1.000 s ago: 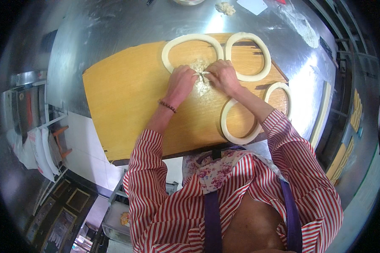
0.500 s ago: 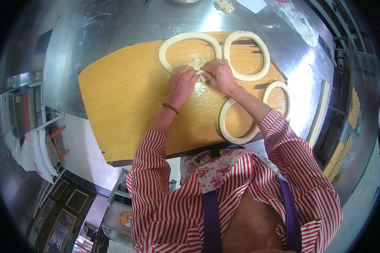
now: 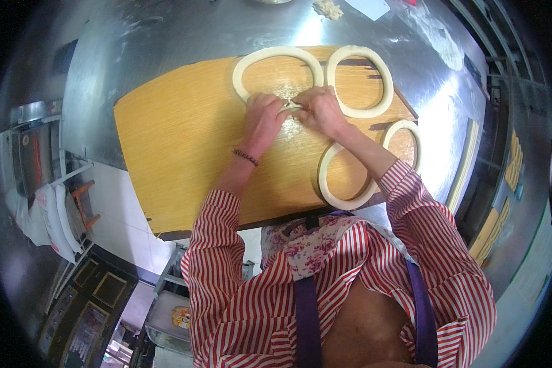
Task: The person shapes long strips of dough into circular rings by hand on a wooden board. They repeatedly pick up a strip, form a loop, and press the ends together to seal the ring, arranging the finished rings on the board.
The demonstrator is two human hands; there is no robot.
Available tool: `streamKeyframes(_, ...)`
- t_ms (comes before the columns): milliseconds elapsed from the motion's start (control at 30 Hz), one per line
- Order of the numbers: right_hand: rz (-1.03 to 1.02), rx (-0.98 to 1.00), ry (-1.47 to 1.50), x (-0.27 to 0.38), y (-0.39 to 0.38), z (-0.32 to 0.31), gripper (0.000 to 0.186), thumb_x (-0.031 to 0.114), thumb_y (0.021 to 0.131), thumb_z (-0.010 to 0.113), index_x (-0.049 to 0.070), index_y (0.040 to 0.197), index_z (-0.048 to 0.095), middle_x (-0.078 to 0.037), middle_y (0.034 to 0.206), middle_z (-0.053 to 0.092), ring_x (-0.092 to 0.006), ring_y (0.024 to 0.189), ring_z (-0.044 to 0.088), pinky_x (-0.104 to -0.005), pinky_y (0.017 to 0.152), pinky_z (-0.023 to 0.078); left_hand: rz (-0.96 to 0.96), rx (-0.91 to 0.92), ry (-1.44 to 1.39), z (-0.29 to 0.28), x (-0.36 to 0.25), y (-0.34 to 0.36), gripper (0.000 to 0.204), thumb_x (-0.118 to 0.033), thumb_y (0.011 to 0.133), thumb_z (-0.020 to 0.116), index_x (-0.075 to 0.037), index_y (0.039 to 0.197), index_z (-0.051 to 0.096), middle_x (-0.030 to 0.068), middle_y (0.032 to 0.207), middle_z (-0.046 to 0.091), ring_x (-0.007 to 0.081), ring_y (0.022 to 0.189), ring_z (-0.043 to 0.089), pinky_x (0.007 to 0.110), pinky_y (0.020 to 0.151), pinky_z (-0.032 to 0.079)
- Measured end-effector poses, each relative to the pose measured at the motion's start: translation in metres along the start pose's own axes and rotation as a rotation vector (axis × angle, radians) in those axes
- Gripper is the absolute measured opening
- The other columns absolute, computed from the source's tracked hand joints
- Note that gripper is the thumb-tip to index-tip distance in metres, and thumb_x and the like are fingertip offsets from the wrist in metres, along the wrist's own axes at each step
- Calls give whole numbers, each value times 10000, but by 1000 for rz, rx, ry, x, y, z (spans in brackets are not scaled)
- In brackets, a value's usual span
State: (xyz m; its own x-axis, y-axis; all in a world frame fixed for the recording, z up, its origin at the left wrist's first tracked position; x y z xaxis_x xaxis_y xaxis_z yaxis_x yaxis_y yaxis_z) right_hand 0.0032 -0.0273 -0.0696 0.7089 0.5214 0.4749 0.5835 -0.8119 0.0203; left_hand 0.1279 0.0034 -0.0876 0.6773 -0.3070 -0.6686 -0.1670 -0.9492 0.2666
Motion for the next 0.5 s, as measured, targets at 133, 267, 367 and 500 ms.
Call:
streamKeyframes(133,-45,-35,-9,10,4,-3,187,180,767,774,39,885,740,-79,869,702,-266,879,634,-409,914,421,-23,60,24,-6,0,-3,180,-120,841,701,-32,998,717,94,902,634,291,978,563,444,996,404)
streamKeyframes(267,-112,-34,-32,13,6,1,185,179,781,767,40,897,732,-81,905,697,-258,904,618,-400,892,426,-33,46,26,-1,7,-6,225,-82,826,693,-37,1046,708,113,925,652,313,975,582,459,1008,406)
streamKeyframes(367,-191,-46,-34,14,5,4,170,156,791,754,39,911,723,-77,929,677,-254,932,602,-395,884,430,-69,63,-5,-2,6,-4,270,-70,817,693,-39,1086,696,124,940,661,328,982,591,472,1030,401)
streamKeyframes(500,-258,-39,-35,14,3,9,166,139,798,746,38,926,714,-71,926,648,-252,949,588,-399,891,431,-58,52,-14,-2,5,-3,294,-75,822,693,-35,1113,688,133,964,670,333,1022,597,478,1090,377)
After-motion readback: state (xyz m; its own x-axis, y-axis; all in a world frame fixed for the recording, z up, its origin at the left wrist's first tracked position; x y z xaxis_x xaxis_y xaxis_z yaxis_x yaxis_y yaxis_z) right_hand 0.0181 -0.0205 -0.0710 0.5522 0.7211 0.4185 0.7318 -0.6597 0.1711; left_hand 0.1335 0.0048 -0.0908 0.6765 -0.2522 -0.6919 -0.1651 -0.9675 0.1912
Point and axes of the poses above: each hand's wrist, its own y-axis towards the middle knuckle, its own z-axis out of the palm, x = y × z, the point moved 8 cm from there along y, towards the middle knuckle
